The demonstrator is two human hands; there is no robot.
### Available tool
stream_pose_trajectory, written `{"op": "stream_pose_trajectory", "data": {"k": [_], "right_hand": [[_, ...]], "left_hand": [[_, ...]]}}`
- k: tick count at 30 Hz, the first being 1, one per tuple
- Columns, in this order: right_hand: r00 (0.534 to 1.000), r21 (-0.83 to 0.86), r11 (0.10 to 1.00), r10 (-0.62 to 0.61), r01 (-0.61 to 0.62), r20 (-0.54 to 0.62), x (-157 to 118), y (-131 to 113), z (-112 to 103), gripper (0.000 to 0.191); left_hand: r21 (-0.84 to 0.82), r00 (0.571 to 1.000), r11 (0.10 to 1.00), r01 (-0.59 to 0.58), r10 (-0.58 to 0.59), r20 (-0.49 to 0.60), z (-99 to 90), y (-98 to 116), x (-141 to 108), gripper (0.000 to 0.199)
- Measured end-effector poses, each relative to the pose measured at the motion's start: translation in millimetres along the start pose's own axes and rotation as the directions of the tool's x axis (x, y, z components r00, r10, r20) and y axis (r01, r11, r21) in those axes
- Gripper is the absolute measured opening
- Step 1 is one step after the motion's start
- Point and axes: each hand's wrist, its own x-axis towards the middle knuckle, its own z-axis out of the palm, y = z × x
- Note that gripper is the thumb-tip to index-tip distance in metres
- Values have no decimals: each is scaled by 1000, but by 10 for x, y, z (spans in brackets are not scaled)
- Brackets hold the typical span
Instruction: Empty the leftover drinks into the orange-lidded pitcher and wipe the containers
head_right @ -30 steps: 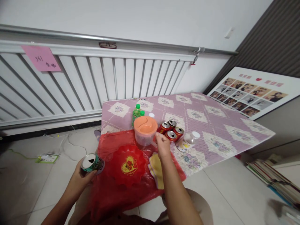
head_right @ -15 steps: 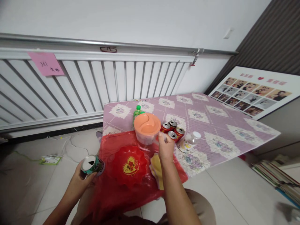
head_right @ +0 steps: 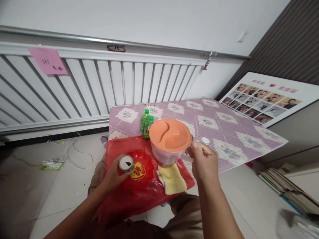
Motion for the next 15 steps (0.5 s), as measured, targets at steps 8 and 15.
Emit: {"op": "stream_pose_trajectory", "data": {"k": [8, 15], "right_hand": [[965, -256, 953, 207, -161, 163, -128, -289, -302, 35], [957, -315, 936, 221, -155, 187, -328, -399, -244, 27]], "left_hand": [[54, 985, 998, -12, 3, 174, 356, -23, 115, 77], [72, 992, 997, 8, -17, 124, 318, 80, 157, 70]]}}
